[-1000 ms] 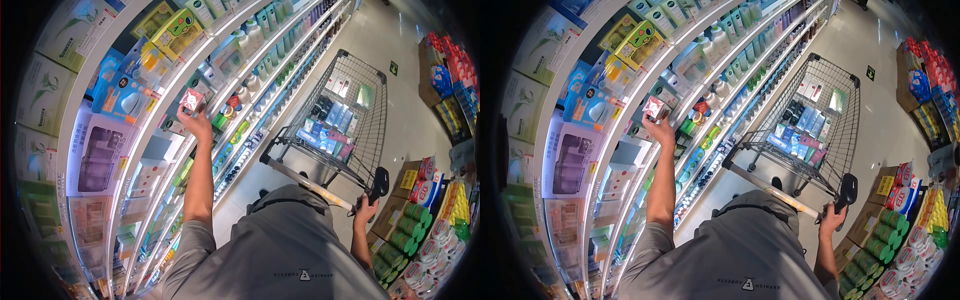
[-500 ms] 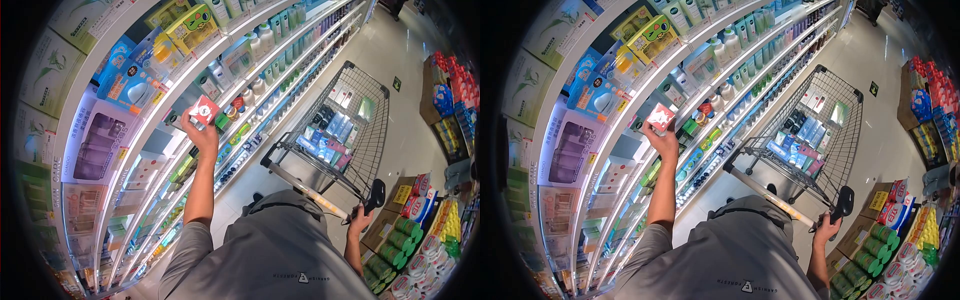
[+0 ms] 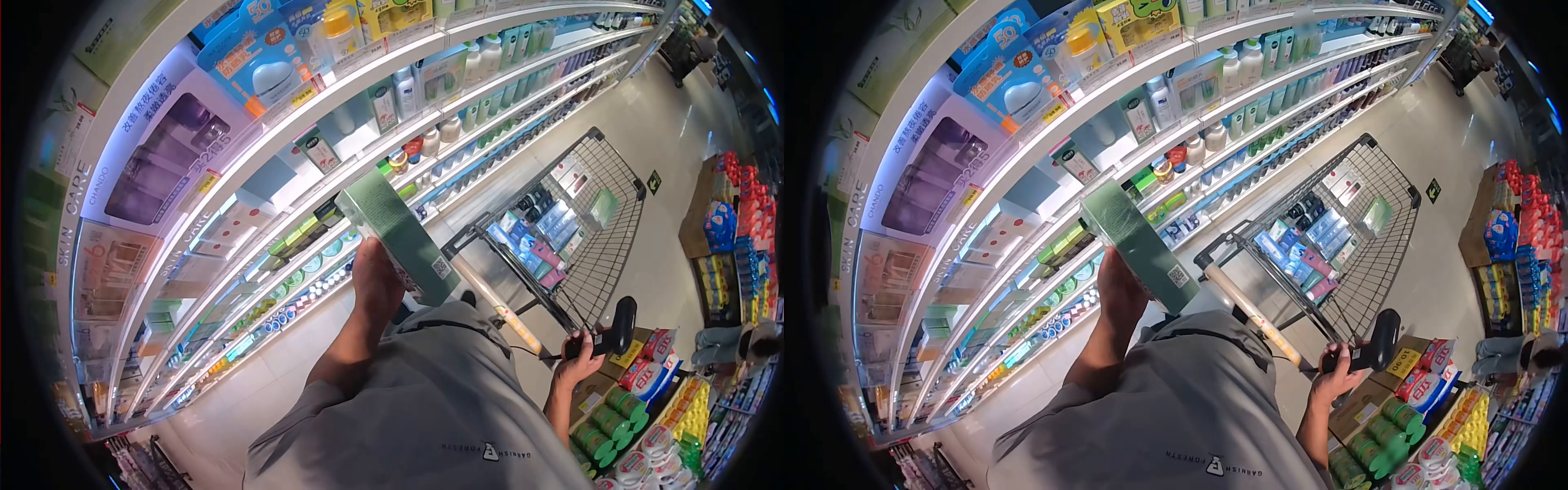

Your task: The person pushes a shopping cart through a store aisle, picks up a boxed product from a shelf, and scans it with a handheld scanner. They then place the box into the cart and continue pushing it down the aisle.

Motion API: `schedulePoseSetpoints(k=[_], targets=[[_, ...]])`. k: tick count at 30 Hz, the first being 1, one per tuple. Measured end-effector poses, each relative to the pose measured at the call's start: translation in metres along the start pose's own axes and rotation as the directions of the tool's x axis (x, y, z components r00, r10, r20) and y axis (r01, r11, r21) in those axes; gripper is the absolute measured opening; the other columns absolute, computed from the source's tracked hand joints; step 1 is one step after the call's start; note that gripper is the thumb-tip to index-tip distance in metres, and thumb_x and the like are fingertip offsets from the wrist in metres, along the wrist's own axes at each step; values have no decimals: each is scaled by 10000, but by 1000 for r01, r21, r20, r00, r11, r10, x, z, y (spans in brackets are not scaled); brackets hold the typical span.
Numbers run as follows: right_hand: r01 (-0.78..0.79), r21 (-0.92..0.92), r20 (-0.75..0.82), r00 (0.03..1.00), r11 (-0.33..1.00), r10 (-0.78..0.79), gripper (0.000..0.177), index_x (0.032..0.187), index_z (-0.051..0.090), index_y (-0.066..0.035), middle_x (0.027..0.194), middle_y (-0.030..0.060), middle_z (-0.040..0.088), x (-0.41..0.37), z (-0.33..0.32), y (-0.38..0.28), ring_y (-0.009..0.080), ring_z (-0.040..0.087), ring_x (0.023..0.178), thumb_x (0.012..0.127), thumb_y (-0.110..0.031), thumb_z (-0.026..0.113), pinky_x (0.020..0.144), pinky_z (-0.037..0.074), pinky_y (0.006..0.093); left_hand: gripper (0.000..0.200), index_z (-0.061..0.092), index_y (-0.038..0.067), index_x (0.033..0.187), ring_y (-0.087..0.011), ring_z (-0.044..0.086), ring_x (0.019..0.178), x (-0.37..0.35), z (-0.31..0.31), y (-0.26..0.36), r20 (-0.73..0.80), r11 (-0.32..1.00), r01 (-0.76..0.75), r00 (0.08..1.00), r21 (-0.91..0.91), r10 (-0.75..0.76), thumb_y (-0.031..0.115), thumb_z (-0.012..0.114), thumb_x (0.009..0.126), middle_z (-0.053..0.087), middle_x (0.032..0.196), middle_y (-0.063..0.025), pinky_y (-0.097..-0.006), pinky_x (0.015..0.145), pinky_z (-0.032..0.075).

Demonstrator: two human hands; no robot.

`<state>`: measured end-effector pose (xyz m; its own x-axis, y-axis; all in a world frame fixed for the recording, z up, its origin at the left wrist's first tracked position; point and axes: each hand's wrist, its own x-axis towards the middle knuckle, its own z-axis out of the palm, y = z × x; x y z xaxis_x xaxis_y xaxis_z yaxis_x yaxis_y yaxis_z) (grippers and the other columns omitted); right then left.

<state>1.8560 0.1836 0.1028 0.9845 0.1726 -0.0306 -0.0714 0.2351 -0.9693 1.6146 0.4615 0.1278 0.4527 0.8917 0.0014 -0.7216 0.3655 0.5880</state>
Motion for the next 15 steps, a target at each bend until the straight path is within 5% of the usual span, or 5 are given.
schedulePoseSetpoints(k=[3, 6, 15], targets=[[37, 94, 159, 986, 995, -51, 465, 1353, 406, 1, 850, 116, 578, -5, 24, -1, 187, 578, 767, 916, -55, 552, 648, 499, 329, 580, 436, -1, 1371, -274, 603, 1093, -8, -5, -4, -112, 993, 79, 990, -93, -89, 468, 391, 1033, 579, 1236, -132, -428, 918, 528], [-13, 168, 250, 968, 986, -30, 504, 1339, 383, 48, 814, 136, 600, -16, 53, -10, 206, 599, 738, 893, -96, 569, 651, 526, 335, 566, 415, -2, 1388, -271, 593, 1095, -7, 3, 6, 94, 911, 131, 990, -390, -103, 445, 368, 1044, 552, 1250, -145, -435, 907, 540], [-91, 179, 487, 873, 980, -7, 552, 1392, 335, 21, 841, 179, 623, -41, 106, 1, 250, 622, 694, 904, -123, 551, 704, 537, 379, 668, 375, 1, 1424, -310, 570, 1164, -30, -35, 29, -70, 937, 122, 986, -326, -153, 534, 320, 1025, 523, 1286, -165, -462, 933, 544]])
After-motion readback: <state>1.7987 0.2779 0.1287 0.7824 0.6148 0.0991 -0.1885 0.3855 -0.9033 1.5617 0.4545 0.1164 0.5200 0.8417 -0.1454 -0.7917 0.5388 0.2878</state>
